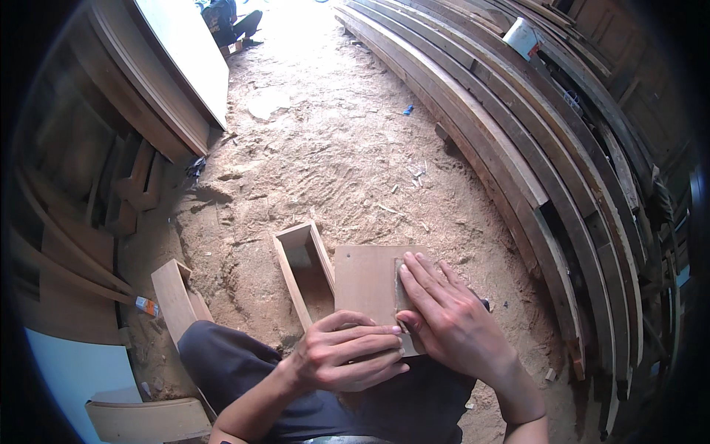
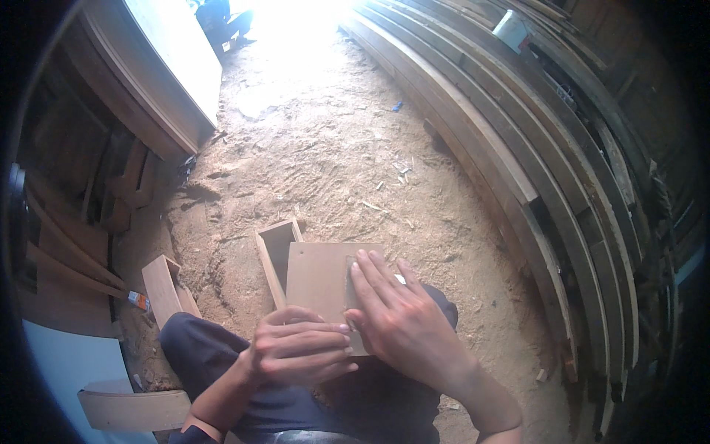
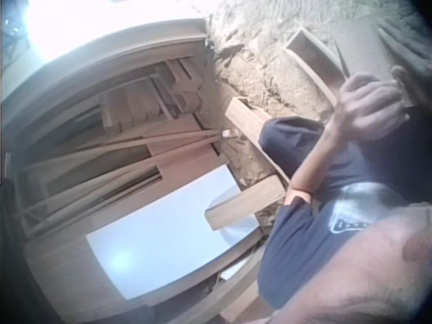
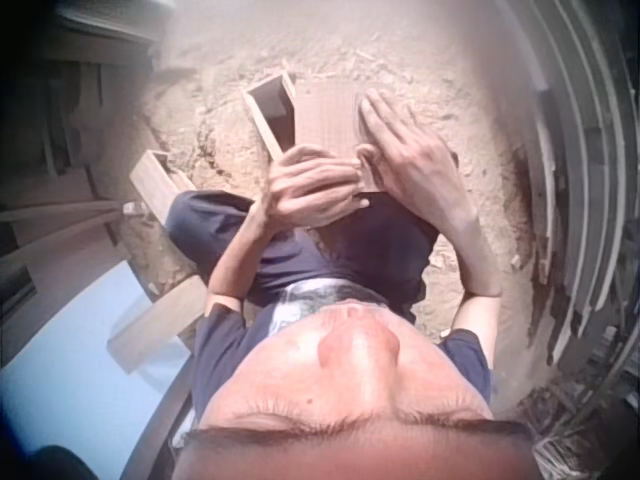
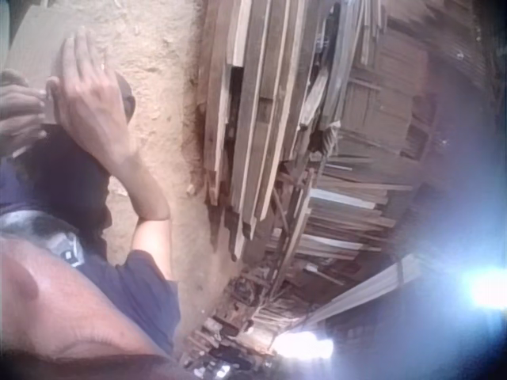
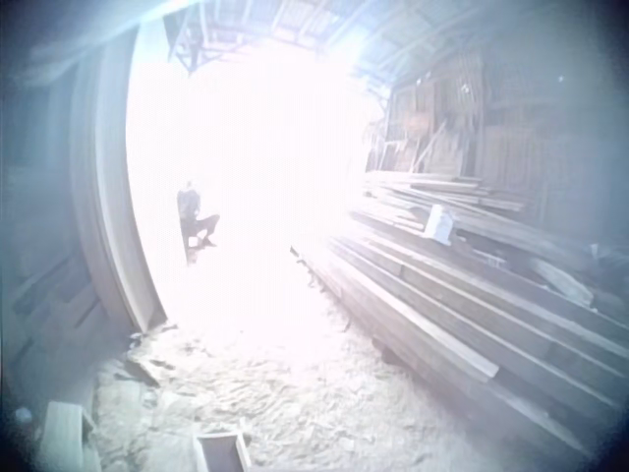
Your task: The person sits on the floor and sands a small rectangular wooden box with a sanding block. They rotate the box to sand multiple sides and edges, then place it down and pick up another piece to continue sanding.
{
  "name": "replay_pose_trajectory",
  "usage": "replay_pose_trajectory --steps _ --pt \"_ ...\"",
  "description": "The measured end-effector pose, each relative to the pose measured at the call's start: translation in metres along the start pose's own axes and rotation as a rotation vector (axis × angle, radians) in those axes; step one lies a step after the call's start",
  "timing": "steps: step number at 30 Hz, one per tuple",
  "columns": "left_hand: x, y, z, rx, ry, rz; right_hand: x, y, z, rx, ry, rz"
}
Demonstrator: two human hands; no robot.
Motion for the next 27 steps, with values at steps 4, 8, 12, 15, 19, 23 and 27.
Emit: replay_pose_trajectory --steps 4,8,12,15,19,23,27 --pt "0.008 0.005 -0.008 0.042 0.046 -0.069 -0.008 0.006 -0.022 -0.039 -0.015 0.025" --pt "0.010 0.011 -0.005 0.043 0.055 -0.054 -0.018 0.015 -0.038 -0.049 0.021 0.145" --pt "0.001 0.012 -0.007 0.014 0.052 -0.064 -0.002 0.007 -0.029 -0.012 -0.022 0.276" --pt "0.004 0.015 -0.006 -0.023 0.053 -0.052 -0.015 0.013 -0.048 0.001 -0.024 0.183" --pt "0.001 0.011 0.003 -0.058 0.026 -0.072 0.002 0.009 -0.030 0.056 -0.067 0.209" --pt "0.001 0.014 -0.002 -0.115 0.018 -0.068 0.000 0.004 -0.038 0.067 -0.037 0.208" --pt "0.000 0.013 0.003 -0.147 0.019 -0.056 0.003 0.013 -0.039 0.048 -0.034 0.240"
Point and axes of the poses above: each hand's wrist, its own z-axis away from the middle knuckle, its own y-axis out of the palm, x = y × z, the point moved 8 cm from there along -z, towards the middle knuckle, and after that the axes turned 5 degrees about -z, right-handed, at the moved point
